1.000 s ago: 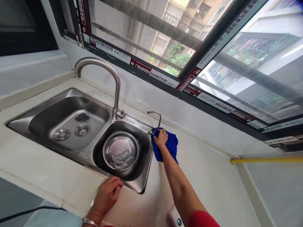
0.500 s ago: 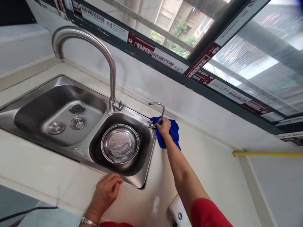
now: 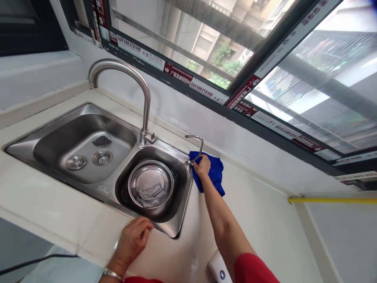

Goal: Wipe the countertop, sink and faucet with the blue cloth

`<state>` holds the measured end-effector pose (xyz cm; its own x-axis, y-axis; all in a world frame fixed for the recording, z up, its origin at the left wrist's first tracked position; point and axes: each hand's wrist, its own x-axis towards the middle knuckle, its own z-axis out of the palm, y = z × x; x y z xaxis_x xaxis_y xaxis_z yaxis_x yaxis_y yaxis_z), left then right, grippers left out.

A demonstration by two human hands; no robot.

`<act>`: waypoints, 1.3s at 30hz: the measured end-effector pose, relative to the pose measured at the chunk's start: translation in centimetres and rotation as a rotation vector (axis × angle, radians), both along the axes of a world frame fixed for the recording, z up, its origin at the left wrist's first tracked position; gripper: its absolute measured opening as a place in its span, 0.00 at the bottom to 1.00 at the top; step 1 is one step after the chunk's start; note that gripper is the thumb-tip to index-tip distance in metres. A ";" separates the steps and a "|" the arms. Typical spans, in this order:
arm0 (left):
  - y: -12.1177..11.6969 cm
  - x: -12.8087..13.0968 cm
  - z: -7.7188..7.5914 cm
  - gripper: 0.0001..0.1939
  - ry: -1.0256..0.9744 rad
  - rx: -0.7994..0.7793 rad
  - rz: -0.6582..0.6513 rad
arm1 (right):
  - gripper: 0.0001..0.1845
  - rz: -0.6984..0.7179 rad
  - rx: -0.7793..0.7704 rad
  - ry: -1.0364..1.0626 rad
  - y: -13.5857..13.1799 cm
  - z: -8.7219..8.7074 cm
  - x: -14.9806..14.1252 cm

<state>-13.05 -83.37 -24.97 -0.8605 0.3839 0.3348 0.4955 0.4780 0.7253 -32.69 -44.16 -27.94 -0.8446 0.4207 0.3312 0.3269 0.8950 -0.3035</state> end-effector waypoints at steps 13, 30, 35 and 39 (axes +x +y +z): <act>-0.1 -0.2 0.1 0.13 0.011 0.046 0.004 | 0.30 0.031 0.032 -0.058 -2.7 -0.3 4.2; 0.1 -0.5 0.1 0.13 0.035 0.001 -0.008 | 0.25 0.090 0.034 -0.111 -0.9 1.1 2.2; 0.2 -0.4 0.0 0.12 0.031 -0.011 0.002 | 0.24 0.092 0.039 -0.148 -0.6 1.9 2.3; 0.2 -0.5 0.0 0.12 0.035 -0.003 0.004 | 0.19 0.123 0.068 -0.103 -1.3 1.8 2.9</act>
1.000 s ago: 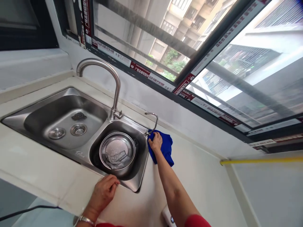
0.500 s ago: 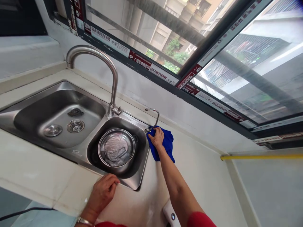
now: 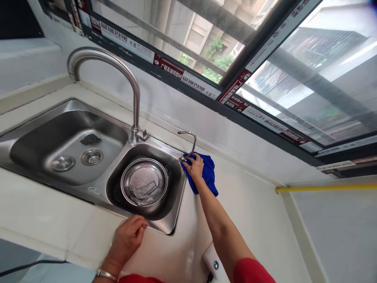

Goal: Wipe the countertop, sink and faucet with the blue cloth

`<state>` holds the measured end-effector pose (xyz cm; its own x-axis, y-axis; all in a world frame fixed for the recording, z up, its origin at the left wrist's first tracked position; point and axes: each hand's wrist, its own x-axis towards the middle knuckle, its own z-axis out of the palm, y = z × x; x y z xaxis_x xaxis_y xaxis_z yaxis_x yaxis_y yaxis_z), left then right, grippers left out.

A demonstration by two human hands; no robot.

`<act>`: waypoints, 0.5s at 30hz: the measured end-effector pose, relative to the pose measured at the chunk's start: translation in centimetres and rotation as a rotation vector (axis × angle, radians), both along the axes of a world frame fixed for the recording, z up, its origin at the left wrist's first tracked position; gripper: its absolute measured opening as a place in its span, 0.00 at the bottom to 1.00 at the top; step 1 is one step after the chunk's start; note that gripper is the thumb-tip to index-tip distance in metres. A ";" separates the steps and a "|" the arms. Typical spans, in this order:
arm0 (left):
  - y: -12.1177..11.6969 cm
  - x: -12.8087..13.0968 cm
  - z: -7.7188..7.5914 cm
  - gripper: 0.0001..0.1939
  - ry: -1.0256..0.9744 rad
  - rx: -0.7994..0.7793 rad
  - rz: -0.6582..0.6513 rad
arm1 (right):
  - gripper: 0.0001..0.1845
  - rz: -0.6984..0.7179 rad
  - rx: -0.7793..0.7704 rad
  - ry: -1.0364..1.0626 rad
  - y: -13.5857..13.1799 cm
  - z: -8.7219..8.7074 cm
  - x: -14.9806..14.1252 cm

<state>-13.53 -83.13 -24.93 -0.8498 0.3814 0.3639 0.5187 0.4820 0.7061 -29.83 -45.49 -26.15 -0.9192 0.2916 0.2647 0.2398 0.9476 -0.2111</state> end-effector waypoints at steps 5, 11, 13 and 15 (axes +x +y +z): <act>0.0 0.0 -0.2 0.13 0.001 0.002 0.016 | 0.17 0.010 0.069 0.003 -1.7 -0.2 0.4; -0.2 0.2 -0.4 0.13 -0.021 0.015 0.018 | 0.16 0.021 0.125 -0.034 -3.0 0.1 0.7; -0.2 0.2 -0.3 0.13 -0.029 0.022 0.012 | 0.16 0.051 0.129 -0.037 -3.1 0.2 1.0; -0.2 0.1 -0.2 0.13 -0.030 0.037 0.015 | 0.15 0.086 0.137 -0.058 -3.0 0.5 1.6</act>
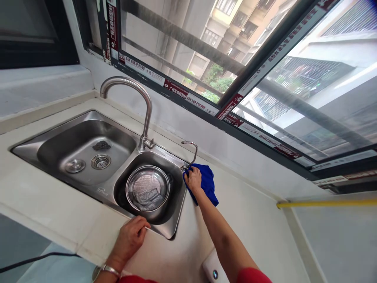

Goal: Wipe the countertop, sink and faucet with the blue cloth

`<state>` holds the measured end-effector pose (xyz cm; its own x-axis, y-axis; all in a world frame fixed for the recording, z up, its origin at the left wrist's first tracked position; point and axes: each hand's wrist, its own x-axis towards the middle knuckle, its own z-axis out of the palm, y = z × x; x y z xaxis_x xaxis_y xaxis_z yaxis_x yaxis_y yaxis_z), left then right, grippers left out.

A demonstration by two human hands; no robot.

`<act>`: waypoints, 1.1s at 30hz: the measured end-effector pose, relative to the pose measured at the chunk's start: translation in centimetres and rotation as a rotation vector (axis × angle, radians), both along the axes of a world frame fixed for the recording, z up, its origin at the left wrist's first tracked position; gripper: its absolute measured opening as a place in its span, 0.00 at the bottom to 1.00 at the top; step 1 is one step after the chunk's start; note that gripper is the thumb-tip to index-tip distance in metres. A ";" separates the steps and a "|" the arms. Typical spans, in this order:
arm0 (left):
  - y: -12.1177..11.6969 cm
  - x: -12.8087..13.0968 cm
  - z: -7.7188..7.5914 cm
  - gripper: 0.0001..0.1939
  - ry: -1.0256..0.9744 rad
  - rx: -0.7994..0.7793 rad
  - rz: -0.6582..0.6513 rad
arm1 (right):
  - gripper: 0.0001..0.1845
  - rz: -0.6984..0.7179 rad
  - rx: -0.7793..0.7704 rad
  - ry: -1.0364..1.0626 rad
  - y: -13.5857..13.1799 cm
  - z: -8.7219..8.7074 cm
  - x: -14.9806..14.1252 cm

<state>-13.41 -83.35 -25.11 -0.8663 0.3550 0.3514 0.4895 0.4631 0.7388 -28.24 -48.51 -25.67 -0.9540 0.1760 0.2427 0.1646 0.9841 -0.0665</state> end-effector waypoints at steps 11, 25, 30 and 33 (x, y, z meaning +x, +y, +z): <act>-0.1 0.1 0.1 0.15 -0.011 0.006 0.001 | 0.19 0.104 0.091 -0.081 0.3 0.1 1.2; 0.0 -0.3 0.5 0.14 0.029 -0.029 -0.014 | 0.19 0.073 -0.098 -0.035 3.7 0.3 -1.3; 0.1 -0.3 0.4 0.13 0.009 -0.041 -0.018 | 0.18 0.088 -0.100 -0.046 4.1 0.8 -2.3; 0.1 -0.2 0.2 0.13 0.006 -0.038 -0.021 | 0.18 0.072 -0.083 -0.036 3.9 0.7 -2.7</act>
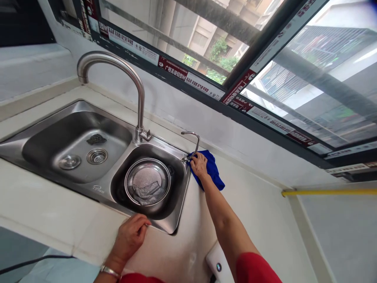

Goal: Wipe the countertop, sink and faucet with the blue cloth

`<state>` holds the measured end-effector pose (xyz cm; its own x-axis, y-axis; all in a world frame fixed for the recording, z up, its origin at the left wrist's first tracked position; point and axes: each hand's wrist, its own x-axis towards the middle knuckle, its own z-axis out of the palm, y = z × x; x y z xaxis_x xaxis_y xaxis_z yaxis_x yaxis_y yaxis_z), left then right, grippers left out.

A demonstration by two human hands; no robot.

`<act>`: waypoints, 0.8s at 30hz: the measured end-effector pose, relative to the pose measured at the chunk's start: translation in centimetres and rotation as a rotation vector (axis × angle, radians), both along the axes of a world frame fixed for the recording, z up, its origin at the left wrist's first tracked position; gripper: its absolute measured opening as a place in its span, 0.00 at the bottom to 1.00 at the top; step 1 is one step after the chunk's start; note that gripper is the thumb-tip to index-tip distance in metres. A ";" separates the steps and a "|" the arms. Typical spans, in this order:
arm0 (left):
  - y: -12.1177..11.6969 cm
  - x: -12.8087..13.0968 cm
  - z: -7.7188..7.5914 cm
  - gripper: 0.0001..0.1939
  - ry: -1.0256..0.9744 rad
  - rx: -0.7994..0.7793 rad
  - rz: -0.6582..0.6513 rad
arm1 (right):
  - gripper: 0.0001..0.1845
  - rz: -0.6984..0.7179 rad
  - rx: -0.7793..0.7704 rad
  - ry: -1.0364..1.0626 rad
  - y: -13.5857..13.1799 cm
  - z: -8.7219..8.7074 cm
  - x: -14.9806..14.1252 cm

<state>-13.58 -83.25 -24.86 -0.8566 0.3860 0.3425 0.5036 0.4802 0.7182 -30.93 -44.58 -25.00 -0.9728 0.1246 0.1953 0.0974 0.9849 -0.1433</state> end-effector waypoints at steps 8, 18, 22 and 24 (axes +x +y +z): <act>0.0 0.6 -0.4 0.14 -0.048 0.028 0.014 | 0.16 0.009 -0.147 0.079 2.4 -1.0 -1.2; 0.0 0.4 0.0 0.14 -0.028 -0.004 0.006 | 0.09 -0.111 -0.547 0.224 3.3 -1.9 -3.2; 0.1 0.3 0.1 0.14 -0.022 -0.001 0.013 | 0.17 -0.157 -0.664 0.319 3.4 -2.1 -3.1; 0.1 0.3 0.2 0.13 -0.025 0.002 0.013 | 0.20 -0.164 -0.704 0.346 3.5 -1.9 -2.9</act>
<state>-13.33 -83.13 -24.68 -0.8698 0.3740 0.3216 0.4791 0.4850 0.7316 -33.84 -41.05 -26.87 -0.8302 0.4670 0.3045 0.0698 0.6289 -0.7743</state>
